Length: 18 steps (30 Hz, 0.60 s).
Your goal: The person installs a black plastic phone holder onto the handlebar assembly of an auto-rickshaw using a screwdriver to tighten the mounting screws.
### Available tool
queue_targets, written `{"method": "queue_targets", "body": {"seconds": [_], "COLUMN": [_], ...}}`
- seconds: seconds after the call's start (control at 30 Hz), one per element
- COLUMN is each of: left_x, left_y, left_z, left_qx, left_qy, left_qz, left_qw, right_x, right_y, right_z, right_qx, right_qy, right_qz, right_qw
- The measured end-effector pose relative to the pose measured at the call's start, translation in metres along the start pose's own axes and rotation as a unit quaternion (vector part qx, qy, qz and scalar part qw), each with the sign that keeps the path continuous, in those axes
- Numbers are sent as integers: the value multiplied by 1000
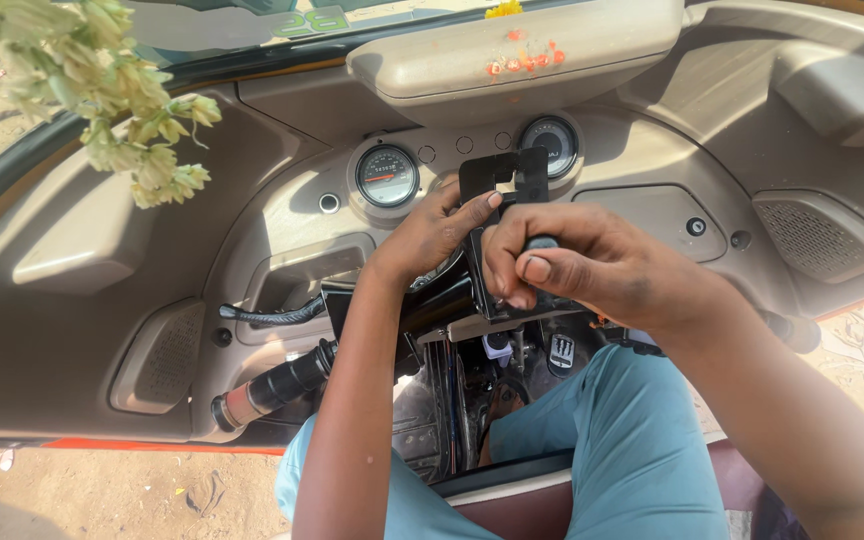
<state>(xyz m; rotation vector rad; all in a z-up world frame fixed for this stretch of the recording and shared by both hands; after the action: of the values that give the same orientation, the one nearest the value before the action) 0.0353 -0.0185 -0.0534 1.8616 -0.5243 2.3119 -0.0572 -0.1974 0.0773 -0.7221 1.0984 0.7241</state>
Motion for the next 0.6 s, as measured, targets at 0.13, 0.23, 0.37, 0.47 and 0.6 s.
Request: {"method": "queue_targets", "body": {"seconds": [0.13,0.23,0.37,0.47,0.6], "left_x": [7,34,73,103,123], "left_y": [1,-3,18,63,93], "left_z": [-5,-20,-82,-125,-132], "left_qx": [53,200,408,273,259], "left_qy": [43,72,133,206,201], "left_qz": [-31,-7,4,21,20], "left_qw": [997,977,903,939,945], "right_x": [15,15,18,20,7], "right_y": [10,14,18,27,24], "right_z": [-8,-7,-7,-13,-18], "right_qx": [40,83,140,163,200], "right_qy": [23,-18,-20,-26,-77], "right_qz": [-35,-49,-19,-72,-193], "right_qw": [998,995,990,984,958]}}
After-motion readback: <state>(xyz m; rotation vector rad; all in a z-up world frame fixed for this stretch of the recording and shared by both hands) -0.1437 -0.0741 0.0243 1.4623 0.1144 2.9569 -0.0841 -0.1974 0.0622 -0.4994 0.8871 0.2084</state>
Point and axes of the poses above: each hand's wrist, its own z-axis towards the middle knuckle, its own y-axis out of the palm, x = y × z, the point moved 3 cm from there along z, towards the middle knuckle, and after that the axes turned 5 degrees about -z, right-handed, at the moved point
